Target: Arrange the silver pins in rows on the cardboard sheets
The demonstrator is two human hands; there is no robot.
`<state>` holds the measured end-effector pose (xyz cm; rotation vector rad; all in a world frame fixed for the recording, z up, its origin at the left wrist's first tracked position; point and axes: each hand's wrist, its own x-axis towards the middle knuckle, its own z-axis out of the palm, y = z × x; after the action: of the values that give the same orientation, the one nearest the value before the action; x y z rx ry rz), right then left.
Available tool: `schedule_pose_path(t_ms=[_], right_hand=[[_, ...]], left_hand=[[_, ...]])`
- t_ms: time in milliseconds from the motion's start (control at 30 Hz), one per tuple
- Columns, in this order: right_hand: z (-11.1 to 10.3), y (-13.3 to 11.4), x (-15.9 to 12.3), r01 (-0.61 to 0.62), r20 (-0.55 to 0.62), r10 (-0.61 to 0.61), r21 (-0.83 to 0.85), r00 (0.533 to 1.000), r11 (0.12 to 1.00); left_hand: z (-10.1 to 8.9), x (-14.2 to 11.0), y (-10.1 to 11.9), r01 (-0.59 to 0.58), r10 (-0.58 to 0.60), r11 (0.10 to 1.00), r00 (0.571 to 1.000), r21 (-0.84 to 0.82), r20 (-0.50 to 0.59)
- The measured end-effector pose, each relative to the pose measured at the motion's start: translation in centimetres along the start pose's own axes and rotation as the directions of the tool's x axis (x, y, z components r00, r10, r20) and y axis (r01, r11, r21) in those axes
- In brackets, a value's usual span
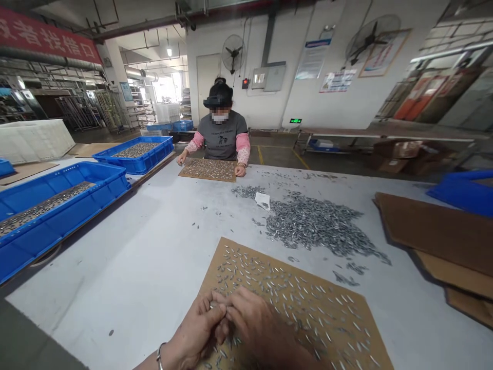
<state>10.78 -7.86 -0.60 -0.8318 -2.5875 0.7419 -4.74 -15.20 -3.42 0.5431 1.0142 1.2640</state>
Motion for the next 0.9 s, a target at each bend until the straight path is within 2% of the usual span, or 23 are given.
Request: schedule_pose_path(t_ms=[100, 200, 300, 367, 467, 533, 667, 800, 900], right_hand=[[-0.7, -0.5, 1.3, -0.166, 0.045, 0.161, 0.175, 0.986, 0.97], [-1.5, 0.0, 3.3, -0.278, 0.127, 0.25, 0.296, 0.96, 0.914], [-1.4, 2.2, 6.0, -0.327, 0.045, 0.327, 0.249, 0.944, 0.912], [-0.7, 4.2, 8.0, -0.407, -0.055, 0.418, 0.149, 0.907, 0.901], [0.9, 6.3, 10.4, -0.517, -0.049, 0.519, 0.057, 0.853, 0.854], [2.1, 6.9, 11.3, -0.531, -0.012, 0.531, 0.011, 0.847, 0.847], [3.6, 7.0, 11.8, -0.534, -0.023, 0.535, -0.103, 0.845, 0.839], [4.0, 7.3, 11.9, -0.554, -0.031, 0.556, -0.141, 0.831, 0.821], [3.7, 7.7, 12.0, -0.535, -0.081, 0.529, -0.132, 0.845, 0.835]], left_hand=[[-0.2, 0.4, 1.2, -0.06, 0.058, 0.99, 0.998, 0.126, 0.022], [-0.7, 1.4, 2.1, -0.088, 0.087, 0.988, 0.996, 0.124, 0.015], [-2.1, 3.1, 2.7, -0.071, 0.07, 0.997, 0.996, -0.024, -0.047], [-3.5, 4.2, 3.1, -0.051, 0.028, 0.981, 0.992, -0.187, -0.121], [-5.5, 5.0, 4.1, -0.067, -0.02, 0.935, 0.971, -0.348, -0.238], [-6.2, 5.1, 4.5, -0.079, -0.035, 0.916, 0.961, -0.393, -0.275], [-6.0, 5.0, 4.5, -0.035, -0.071, 0.903, 0.971, -0.428, -0.229], [-5.5, 5.0, 3.6, 0.002, -0.101, 0.909, 0.971, -0.417, -0.215], [-5.2, 5.2, 3.2, 0.025, -0.112, 0.91, 0.976, -0.413, -0.189]])
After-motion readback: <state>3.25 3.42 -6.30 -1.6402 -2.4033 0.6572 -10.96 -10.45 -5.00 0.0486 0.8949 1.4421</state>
